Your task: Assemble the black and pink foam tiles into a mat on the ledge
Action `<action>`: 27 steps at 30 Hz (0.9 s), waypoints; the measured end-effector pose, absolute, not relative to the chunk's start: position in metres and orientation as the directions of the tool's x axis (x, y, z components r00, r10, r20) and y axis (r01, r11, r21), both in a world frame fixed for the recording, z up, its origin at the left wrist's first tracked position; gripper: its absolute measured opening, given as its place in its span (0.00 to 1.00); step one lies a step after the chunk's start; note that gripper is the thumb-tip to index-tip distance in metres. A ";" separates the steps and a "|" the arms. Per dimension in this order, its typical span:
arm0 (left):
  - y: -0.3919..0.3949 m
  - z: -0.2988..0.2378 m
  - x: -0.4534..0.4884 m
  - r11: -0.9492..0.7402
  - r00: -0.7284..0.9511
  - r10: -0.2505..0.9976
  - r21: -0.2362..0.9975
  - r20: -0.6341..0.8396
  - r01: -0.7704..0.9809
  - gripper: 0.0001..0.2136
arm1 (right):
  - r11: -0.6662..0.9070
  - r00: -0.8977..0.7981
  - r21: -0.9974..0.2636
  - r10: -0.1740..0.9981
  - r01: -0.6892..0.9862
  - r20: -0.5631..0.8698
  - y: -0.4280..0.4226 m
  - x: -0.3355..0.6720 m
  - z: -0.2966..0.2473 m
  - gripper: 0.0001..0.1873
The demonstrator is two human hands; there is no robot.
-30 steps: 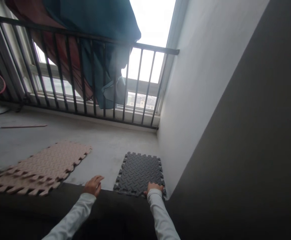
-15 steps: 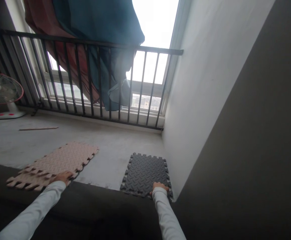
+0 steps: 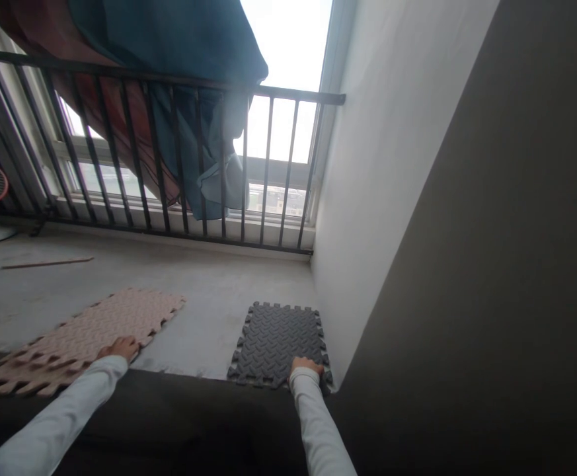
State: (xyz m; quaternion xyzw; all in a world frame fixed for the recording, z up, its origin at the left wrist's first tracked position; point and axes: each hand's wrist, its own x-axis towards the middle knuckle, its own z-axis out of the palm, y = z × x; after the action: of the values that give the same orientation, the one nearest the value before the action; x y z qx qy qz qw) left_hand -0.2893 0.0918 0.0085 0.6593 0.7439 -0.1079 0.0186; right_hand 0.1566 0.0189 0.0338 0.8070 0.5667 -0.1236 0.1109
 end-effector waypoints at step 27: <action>0.074 -0.038 -0.055 -0.447 0.467 0.877 0.166 -0.111 0.879 0.12 | -0.347 0.345 0.068 0.850 0.935 -0.398 0.016 0.153 0.036 0.28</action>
State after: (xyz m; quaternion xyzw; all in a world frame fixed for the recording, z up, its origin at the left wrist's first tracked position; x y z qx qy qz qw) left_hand -0.0551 0.0740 -0.0379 0.8506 0.5163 -0.0044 0.1000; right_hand 0.1531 0.0159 0.0359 0.8073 0.5530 -0.1481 0.1435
